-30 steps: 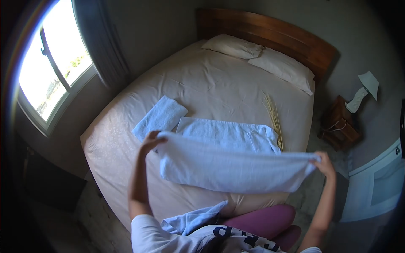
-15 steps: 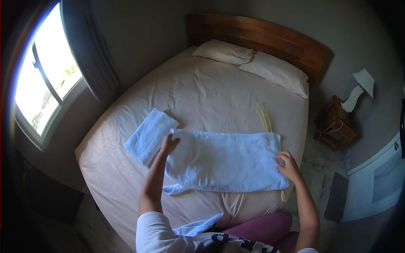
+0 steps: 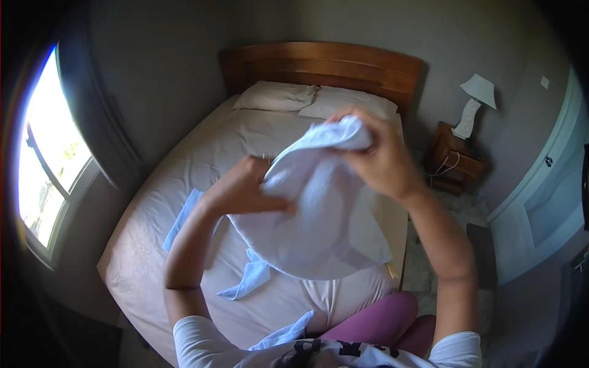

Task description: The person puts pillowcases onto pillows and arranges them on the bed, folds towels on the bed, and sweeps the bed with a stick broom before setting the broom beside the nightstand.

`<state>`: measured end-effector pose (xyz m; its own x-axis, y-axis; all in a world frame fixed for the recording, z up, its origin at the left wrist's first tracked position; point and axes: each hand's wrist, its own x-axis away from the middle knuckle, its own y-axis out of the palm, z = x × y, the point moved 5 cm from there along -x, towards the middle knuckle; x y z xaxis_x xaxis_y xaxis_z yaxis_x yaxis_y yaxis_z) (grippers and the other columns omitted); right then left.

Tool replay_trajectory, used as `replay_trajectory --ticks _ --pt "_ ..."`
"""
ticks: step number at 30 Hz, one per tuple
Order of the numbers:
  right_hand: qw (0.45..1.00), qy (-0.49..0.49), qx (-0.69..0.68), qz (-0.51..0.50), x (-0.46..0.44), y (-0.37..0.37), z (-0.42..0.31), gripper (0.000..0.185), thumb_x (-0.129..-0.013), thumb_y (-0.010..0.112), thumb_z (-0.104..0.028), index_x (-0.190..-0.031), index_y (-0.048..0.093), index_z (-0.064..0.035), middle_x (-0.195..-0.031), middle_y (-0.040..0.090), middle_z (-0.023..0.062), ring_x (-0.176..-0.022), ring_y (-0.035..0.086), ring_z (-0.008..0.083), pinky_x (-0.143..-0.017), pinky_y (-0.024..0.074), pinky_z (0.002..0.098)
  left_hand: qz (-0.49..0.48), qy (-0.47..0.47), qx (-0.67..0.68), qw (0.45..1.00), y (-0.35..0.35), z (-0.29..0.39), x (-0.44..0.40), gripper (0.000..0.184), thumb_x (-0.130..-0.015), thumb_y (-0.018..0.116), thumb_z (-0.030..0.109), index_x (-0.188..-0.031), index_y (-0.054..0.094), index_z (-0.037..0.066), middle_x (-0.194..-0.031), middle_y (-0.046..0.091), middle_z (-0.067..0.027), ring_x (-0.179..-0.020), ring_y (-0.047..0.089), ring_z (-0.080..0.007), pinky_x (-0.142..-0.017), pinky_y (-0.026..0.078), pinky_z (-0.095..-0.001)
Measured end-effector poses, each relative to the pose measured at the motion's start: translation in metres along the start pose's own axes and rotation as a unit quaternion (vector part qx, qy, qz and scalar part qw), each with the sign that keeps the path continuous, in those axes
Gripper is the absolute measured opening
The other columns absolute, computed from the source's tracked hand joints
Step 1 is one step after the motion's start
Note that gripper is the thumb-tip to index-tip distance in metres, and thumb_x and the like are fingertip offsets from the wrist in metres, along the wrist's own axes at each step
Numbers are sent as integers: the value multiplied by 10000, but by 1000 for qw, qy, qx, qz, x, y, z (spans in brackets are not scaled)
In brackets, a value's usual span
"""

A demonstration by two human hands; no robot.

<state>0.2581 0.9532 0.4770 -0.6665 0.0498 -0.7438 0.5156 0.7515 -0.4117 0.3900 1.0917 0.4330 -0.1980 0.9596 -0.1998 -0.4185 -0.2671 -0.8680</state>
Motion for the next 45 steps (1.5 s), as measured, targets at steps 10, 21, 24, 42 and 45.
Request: replay_trajectory --ticks 10,21,24,42,45 --pt "805 -415 -361 -221 -58 -120 -91 218 -776 556 124 -954 536 0 -881 558 39 -830 547 105 -772 467 241 385 -31 35 922 -118 -15 76 893 -347 910 374 -1082 538 29 -999 541 -91 -913 594 -246 -814 508 -388" --pt "972 181 67 133 -28 -123 66 219 -760 719 -160 -896 567 -81 -836 572 -4 -797 520 104 -732 404 244 232 -3 -137 963 -115 -25 -70 388 -607 803 173 -942 656 42 -858 652 -124 -774 623 -223 -752 492 -358" --pt "973 69 104 195 -48 -140 38 212 -773 708 -144 -894 556 -57 -850 573 -7 -796 525 102 -720 423 227 403 35 -192 894 -153 -12 -75 292 -655 772 142 -896 635 48 -796 640 -117 -723 619 -217 -650 503 -325" --pt "887 280 18 -368 327 50 48 209 -626 653 33 -819 629 -42 -830 600 82 -788 604 231 -693 479 302 -202 -66 197 957 229 -68 191 339 -625 720 37 -958 658 61 -907 654 -120 -879 615 -269 -784 474 -333" --pt "912 325 -123 -220 343 48 106 232 -700 665 -37 -923 604 -42 -899 607 64 -836 604 182 -777 465 295 -104 -115 376 913 266 -141 181 416 -672 725 77 -1068 599 53 -967 637 -123 -927 599 -244 -827 457 -343"
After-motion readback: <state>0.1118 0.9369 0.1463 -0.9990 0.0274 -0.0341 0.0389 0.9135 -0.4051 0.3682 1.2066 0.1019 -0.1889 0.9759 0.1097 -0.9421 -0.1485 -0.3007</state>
